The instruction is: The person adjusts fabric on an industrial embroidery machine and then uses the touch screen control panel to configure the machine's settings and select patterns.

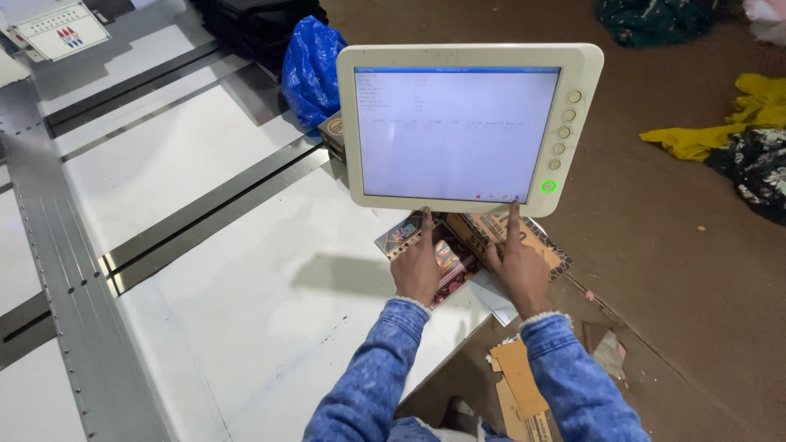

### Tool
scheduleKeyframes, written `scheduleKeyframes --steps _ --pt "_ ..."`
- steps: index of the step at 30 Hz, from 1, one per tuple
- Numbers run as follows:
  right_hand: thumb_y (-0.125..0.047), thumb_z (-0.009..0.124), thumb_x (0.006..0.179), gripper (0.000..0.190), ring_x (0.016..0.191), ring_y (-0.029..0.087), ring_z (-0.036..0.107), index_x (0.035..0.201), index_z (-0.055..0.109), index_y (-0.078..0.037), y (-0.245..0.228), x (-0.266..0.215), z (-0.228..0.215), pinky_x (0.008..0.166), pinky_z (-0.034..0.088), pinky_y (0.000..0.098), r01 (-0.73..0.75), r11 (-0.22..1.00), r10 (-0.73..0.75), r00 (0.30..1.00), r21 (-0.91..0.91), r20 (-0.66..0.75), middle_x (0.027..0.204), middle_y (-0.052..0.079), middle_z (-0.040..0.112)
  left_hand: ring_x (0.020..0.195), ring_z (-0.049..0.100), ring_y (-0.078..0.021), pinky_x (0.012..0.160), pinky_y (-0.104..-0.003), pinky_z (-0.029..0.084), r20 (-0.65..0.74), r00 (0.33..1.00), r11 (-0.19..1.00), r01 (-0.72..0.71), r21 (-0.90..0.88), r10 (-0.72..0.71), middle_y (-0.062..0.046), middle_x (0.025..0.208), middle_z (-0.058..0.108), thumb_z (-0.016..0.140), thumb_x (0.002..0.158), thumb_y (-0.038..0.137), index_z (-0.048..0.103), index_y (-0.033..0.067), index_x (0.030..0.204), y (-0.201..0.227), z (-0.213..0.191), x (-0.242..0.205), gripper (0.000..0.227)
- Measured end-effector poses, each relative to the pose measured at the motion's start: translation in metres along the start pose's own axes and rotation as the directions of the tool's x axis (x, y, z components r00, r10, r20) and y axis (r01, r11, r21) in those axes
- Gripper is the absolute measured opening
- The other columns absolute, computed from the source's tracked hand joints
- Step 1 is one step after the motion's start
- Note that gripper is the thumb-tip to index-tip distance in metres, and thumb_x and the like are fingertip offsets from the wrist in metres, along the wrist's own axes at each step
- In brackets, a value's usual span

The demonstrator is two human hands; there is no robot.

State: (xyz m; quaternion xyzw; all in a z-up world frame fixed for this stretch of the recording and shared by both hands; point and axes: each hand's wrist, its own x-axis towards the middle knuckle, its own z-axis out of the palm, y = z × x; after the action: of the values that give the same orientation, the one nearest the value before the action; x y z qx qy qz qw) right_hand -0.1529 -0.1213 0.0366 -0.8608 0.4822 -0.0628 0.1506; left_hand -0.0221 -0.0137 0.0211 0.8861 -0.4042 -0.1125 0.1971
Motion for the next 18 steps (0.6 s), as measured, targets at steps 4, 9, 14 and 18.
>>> scheduleKeyframes --steps 4,9,14,18 --pt "-0.043 0.046 0.097 0.087 0.101 0.042 0.073 0.166 -0.002 -0.026 -0.001 -0.002 0.005 0.117 0.031 0.0609 0.013 1.0 -0.012 0.999 -0.006 0.03 0.099 0.023 0.077 0.079 0.075 -0.0357 0.067 -0.046 0.061 0.001 1.0 1.0 0.009 0.001 -0.009 -0.019 0.09 0.073 0.066 0.091 0.012 0.006 0.0201 0.163 -0.003 0.006 0.003 0.094" --pt "-0.043 0.047 0.096 0.088 0.097 0.043 0.074 0.166 -0.004 -0.025 -0.008 -0.006 0.0 0.111 0.04 0.0606 -0.01 1.0 0.012 0.998 -0.027 0.062 0.094 0.024 0.077 0.077 0.074 -0.036 0.063 -0.046 0.06 -0.014 1.0 1.0 -0.004 0.0 0.004 -0.018 0.084 0.072 0.063 0.09 0.009 0.006 0.0212 0.163 -0.001 0.005 0.003 0.094" --pt "-0.044 0.044 0.097 0.086 0.092 0.043 0.075 0.165 -0.002 -0.022 -0.019 -0.009 -0.008 0.095 0.053 0.0584 -0.02 1.0 0.018 0.996 0.02 0.086 0.09 0.024 0.076 0.072 0.074 -0.0359 0.06 -0.044 0.059 -0.031 0.999 1.0 -0.019 -0.014 0.019 -0.019 0.08 0.072 0.062 0.09 0.006 0.009 0.0177 0.163 -0.001 0.002 0.0 0.091" --pt "-0.037 0.045 0.101 0.08 0.086 0.041 0.074 0.166 0.004 -0.018 -0.028 -0.012 -0.021 0.09 0.055 0.0547 -0.068 0.985 0.073 0.997 0.161 -0.03 0.086 0.023 0.075 0.073 0.074 -0.0349 0.059 -0.043 0.06 -0.044 0.999 1.0 -0.026 -0.006 0.025 -0.019 0.08 0.072 0.065 0.089 0.008 0.012 0.0179 0.163 -0.003 0.006 0.003 0.091"
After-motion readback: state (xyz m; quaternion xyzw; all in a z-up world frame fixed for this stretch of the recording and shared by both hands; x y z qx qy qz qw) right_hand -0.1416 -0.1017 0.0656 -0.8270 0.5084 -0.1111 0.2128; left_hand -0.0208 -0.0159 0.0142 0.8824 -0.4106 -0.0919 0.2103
